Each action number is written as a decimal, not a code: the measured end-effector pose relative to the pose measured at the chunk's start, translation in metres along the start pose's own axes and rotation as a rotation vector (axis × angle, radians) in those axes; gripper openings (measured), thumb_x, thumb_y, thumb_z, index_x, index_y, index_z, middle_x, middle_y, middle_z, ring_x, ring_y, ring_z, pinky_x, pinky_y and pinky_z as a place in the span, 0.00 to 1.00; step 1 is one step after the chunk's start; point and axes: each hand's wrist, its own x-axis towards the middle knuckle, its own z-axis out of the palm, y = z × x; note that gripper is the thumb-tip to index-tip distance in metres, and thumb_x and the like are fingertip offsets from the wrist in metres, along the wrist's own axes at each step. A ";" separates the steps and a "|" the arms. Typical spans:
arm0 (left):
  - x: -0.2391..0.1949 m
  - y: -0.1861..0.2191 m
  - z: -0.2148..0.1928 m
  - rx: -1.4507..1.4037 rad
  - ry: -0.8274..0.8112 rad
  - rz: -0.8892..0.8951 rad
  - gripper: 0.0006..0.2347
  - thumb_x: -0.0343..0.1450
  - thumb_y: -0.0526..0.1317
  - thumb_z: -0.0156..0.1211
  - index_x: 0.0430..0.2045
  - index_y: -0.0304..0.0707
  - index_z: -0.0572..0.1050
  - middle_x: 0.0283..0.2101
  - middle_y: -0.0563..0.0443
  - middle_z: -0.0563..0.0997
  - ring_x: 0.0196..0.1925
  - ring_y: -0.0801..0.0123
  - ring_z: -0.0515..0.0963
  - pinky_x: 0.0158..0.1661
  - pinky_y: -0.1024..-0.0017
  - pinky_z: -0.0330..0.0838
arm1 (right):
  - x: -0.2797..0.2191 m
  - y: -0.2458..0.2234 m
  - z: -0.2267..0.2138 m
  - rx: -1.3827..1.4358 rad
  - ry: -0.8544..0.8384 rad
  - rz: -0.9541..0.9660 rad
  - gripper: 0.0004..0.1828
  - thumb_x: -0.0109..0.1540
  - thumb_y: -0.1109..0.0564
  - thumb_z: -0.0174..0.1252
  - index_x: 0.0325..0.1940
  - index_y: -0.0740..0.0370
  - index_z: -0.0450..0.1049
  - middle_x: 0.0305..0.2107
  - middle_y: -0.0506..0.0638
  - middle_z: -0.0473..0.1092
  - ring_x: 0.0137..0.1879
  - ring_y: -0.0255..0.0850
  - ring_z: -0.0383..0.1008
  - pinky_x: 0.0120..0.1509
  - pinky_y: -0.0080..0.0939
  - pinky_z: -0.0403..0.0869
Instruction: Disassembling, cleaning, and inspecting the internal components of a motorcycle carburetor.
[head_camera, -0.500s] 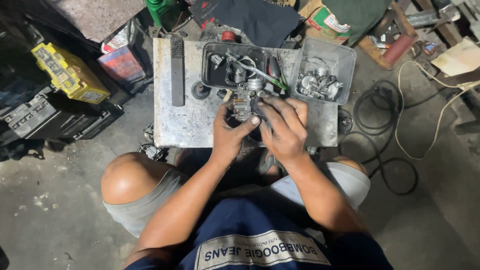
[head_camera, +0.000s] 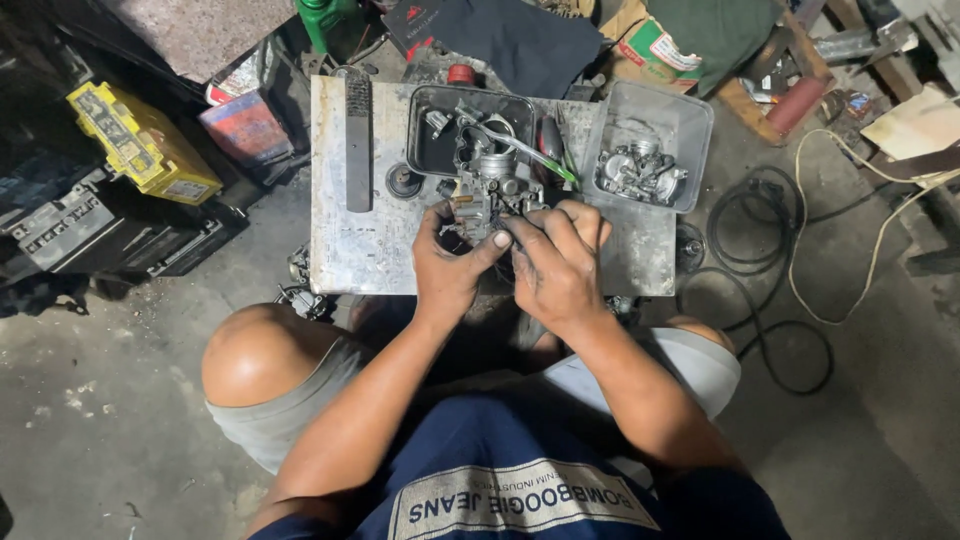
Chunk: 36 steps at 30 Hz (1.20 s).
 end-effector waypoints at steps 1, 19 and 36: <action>-0.001 -0.001 0.000 0.001 -0.002 -0.001 0.31 0.59 0.49 0.81 0.47 0.28 0.70 0.33 0.43 0.75 0.34 0.67 0.77 0.33 0.68 0.78 | 0.000 0.000 -0.002 -0.001 0.001 0.002 0.10 0.70 0.52 0.53 0.45 0.55 0.80 0.35 0.47 0.68 0.48 0.50 0.67 0.48 0.48 0.59; 0.002 -0.004 0.006 0.012 -0.010 0.019 0.30 0.59 0.48 0.82 0.46 0.27 0.71 0.30 0.44 0.76 0.30 0.70 0.76 0.28 0.73 0.75 | -0.007 0.001 -0.015 -0.185 -0.133 0.047 0.09 0.65 0.59 0.51 0.47 0.52 0.75 0.38 0.45 0.64 0.52 0.49 0.64 0.53 0.53 0.54; 0.005 -0.011 0.000 0.047 0.007 0.031 0.35 0.57 0.48 0.83 0.51 0.28 0.67 0.41 0.38 0.74 0.44 0.58 0.77 0.43 0.59 0.78 | -0.024 0.064 -0.058 -0.222 -0.765 0.486 0.11 0.57 0.57 0.58 0.43 0.52 0.77 0.43 0.51 0.67 0.58 0.55 0.60 0.61 0.71 0.55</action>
